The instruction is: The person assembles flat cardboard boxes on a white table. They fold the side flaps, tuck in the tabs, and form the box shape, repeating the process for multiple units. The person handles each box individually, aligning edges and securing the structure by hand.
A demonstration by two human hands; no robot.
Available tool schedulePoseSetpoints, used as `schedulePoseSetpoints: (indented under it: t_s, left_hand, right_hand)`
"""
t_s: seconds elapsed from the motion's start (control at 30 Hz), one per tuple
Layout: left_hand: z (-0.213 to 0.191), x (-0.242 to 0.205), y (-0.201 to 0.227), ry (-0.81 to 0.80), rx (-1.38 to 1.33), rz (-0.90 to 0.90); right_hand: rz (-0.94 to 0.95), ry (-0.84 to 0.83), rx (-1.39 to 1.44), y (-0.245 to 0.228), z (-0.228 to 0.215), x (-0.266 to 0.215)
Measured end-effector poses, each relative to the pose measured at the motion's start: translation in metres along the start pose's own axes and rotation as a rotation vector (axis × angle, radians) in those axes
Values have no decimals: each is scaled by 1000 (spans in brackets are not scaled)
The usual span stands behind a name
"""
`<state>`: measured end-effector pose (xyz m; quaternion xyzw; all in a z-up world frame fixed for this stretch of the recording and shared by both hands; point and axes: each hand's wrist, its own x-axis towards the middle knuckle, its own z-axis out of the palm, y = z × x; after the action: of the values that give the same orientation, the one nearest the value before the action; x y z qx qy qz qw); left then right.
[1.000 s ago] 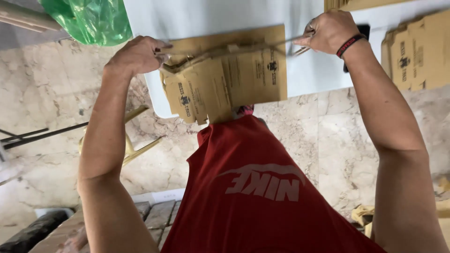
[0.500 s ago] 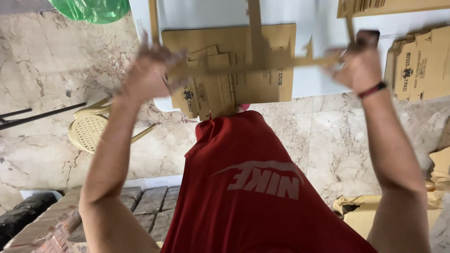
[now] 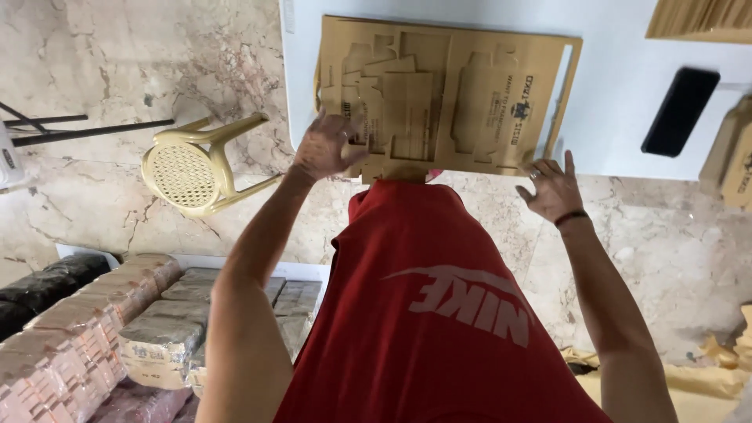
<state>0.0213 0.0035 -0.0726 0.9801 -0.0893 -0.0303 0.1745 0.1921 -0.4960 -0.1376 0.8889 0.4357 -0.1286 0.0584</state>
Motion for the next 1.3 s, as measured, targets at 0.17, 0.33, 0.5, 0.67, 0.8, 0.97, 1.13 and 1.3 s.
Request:
schedulePoseSetpoints:
  t_s: [0.17, 0.33, 0.5, 0.67, 0.8, 0.97, 1.13, 1.3]
  left_hand:
    - [54, 12, -29, 24, -259, -972]
    - [68, 44, -31, -146, -212, -1132]
    - [60, 56, -35, -159, -139, -1204]
    - [64, 50, -47, -126, -107, -1166]
    - [61, 58, -40, -131, -150, -1174]
    - [68, 53, -47, -120, -112, -1221]
    - [84, 21, -79, 58, -349, -1227]
    - [16, 27, -42, 299, -760, -1195]
  right_hand:
    - [473, 492, 448, 3, 18, 25]
    - [916, 502, 635, -4, 80, 62]
    - [1082, 330, 607, -10, 55, 67]
    - [1110, -115, 560, 13, 57, 72]
    - [1045, -133, 678, 13, 21, 67]
    - [853, 98, 874, 26, 30, 63]
    - [781, 300, 1077, 31, 18, 64]
    - [729, 366, 1081, 34, -4, 64]
